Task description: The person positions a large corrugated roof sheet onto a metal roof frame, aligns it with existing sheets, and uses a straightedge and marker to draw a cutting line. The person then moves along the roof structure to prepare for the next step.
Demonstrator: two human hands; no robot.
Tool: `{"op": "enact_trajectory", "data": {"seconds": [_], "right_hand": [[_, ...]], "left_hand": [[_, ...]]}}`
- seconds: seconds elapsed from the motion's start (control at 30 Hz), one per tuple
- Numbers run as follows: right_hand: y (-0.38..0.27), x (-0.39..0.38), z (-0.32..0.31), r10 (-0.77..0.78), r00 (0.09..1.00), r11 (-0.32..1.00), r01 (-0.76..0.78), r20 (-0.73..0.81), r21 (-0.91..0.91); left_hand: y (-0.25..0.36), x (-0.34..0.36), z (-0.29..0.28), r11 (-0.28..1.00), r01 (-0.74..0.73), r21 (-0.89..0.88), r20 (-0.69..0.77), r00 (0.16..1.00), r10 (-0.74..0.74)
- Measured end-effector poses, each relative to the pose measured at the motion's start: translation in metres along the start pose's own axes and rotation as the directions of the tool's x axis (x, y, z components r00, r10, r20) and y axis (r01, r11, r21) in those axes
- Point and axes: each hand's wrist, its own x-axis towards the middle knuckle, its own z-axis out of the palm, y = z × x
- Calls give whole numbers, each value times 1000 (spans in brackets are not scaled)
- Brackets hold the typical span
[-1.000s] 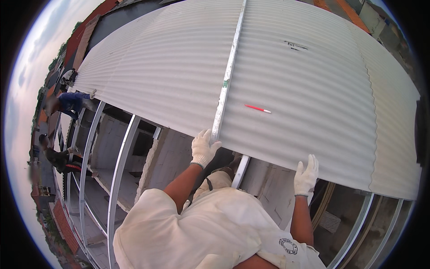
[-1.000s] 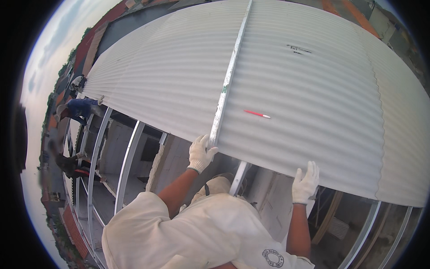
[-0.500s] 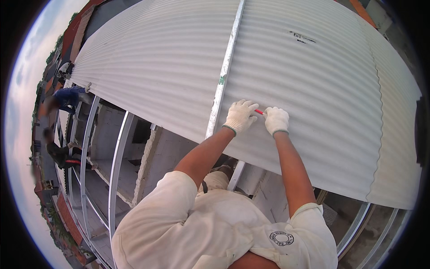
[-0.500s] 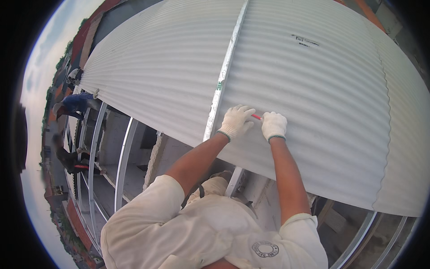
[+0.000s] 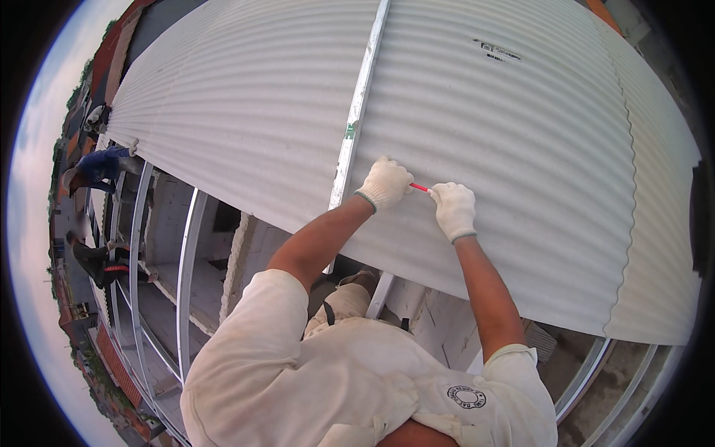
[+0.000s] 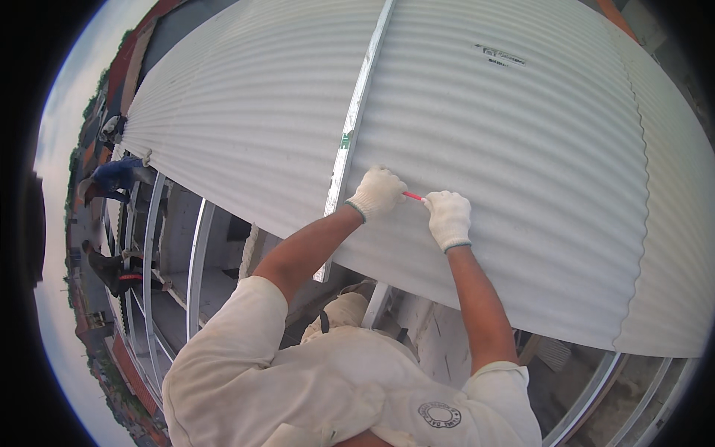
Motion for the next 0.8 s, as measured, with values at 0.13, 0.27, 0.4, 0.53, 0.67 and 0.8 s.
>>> {"op": "enact_trajectory", "data": {"seconds": [0.13,0.27,0.4,0.53,0.67,0.8], "right_hand": [[-1,1,8,7,1000,998,-8,-7,-55],[-3,0,3,48,998,997,-45,38,-65],[-9,0,-15,157,984,983,-164,79,88],[-17,-13,-30,216,974,974,-219,64,51],[2,-64,-45,416,905,895,-389,-94,217],[42,-152,-66,621,720,758,-450,-310,472]], "left_hand": [[0,10,15,999,-46,-12,-63,997,45],[-7,12,23,994,-104,-39,-199,976,94],[4,16,1,999,-32,-40,-118,993,28],[26,2,-28,983,-178,-47,-417,898,143],[2,-46,-23,918,257,-300,-406,837,-367],[-40,-117,24,627,539,-562,-228,628,-744]]}}
